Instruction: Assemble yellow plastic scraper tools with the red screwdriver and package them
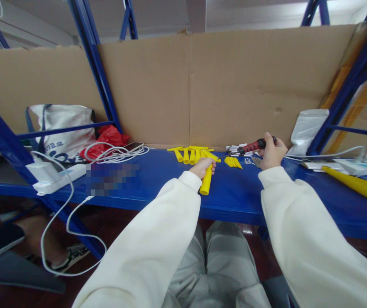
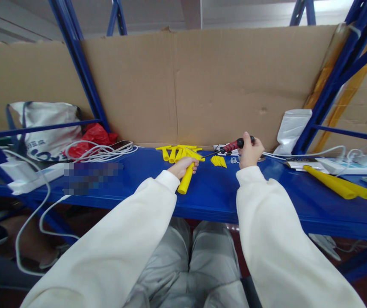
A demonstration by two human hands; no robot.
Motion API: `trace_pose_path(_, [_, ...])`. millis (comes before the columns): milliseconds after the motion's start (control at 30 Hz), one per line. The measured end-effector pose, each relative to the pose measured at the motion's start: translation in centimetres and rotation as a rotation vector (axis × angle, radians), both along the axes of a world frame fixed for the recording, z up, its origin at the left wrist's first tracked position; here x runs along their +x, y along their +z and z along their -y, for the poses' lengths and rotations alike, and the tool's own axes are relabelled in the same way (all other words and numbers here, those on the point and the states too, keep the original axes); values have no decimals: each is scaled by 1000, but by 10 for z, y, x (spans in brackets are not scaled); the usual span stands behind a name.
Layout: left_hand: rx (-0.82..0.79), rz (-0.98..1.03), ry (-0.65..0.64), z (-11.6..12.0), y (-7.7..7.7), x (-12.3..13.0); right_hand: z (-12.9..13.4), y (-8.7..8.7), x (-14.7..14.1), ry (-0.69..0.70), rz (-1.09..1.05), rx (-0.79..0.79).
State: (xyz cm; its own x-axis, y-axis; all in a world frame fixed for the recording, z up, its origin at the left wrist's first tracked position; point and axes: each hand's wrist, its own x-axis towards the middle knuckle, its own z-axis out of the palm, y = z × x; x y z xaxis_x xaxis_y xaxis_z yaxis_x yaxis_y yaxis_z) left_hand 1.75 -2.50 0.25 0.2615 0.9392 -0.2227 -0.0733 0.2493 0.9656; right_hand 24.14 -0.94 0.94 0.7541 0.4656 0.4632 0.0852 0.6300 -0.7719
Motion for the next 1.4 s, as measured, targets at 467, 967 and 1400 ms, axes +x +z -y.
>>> trace_pose_path(467, [-5, 27, -24, 1, 0, 0, 2, 0, -2, 34, 7, 63])
trace_pose_path(967, [0, -6, -7, 4, 1, 0, 5, 2, -5, 73, 35, 16])
trace_pose_path(1400, [14, -15, 42, 1, -2, -1, 7, 4, -10, 307, 38, 50])
